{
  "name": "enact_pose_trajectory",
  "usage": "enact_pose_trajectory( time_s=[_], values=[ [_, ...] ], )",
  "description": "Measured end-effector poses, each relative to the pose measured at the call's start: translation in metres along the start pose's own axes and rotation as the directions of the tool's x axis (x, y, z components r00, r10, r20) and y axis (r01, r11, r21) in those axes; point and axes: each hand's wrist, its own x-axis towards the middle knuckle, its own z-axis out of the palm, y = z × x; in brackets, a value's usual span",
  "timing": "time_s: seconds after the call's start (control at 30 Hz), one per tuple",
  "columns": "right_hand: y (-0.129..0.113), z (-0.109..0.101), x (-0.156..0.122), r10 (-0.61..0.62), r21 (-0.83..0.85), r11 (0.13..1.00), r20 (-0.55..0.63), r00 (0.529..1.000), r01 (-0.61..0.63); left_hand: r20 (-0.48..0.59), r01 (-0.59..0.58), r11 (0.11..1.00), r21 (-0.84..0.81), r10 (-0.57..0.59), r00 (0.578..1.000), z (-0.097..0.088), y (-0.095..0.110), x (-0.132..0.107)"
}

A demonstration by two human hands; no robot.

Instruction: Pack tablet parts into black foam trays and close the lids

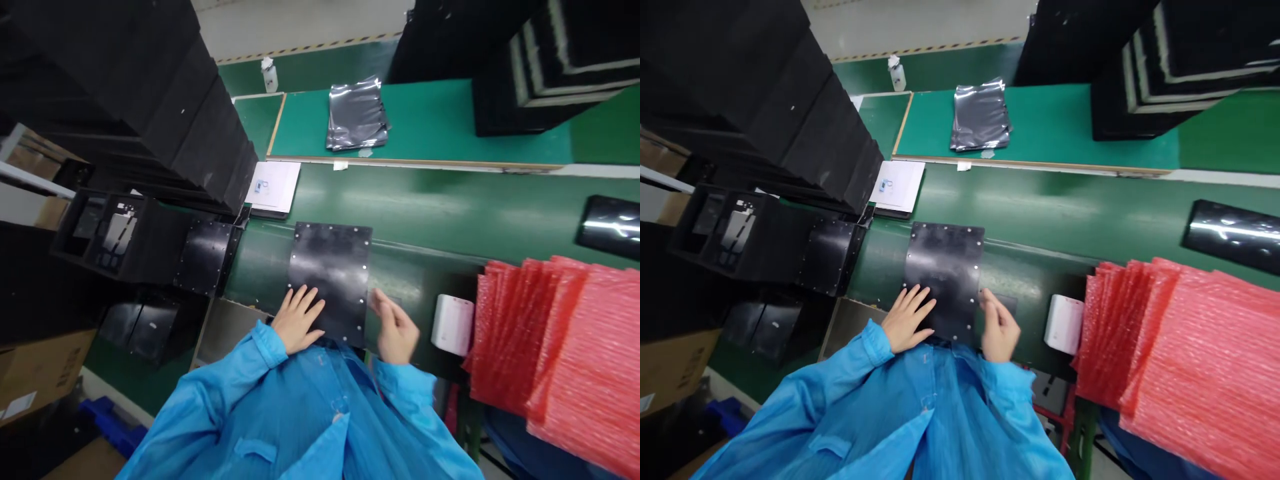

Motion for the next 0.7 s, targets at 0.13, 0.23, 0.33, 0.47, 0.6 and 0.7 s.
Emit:
enact_pose_trajectory(
  time_s=[0.13,0.23,0.33,0.47,0.6,0.7],
  values=[
    [-0.024,-0.004,-0.003,-0.162,-0.086,0.985,-0.175,0.971,0.149,-0.143,0.096,0.993,0.064,-0.086,0.986,-0.069,-0.109,-0.014],
    [-0.047,0.045,-0.012,-0.203,-0.112,0.972,0.032,0.979,0.205,-0.356,0.394,0.919,-0.019,-0.374,0.856,-0.133,-0.222,-0.023],
    [-0.049,0.137,-0.03,-0.143,-0.117,0.968,0.471,0.87,0.223,-0.49,0.731,0.598,-0.329,-0.77,0.409,-0.151,-0.297,-0.038],
    [-0.009,0.271,-0.054,0.18,-0.332,0.933,0.764,0.619,0.138,-0.497,0.796,0.412,-0.443,-0.852,0.165,-0.096,-0.309,-0.083],
    [0.027,0.335,-0.065,0.366,-0.542,0.835,0.678,0.637,0.096,-0.312,0.568,0.449,-0.69,-0.892,0.325,-0.051,-0.3,-0.118],
    [0.024,0.318,-0.068,0.354,-0.563,0.816,0.668,0.655,0.133,-0.084,0.322,0.202,-0.925,-0.934,0.347,-0.045,-0.292,-0.11]
  ],
)
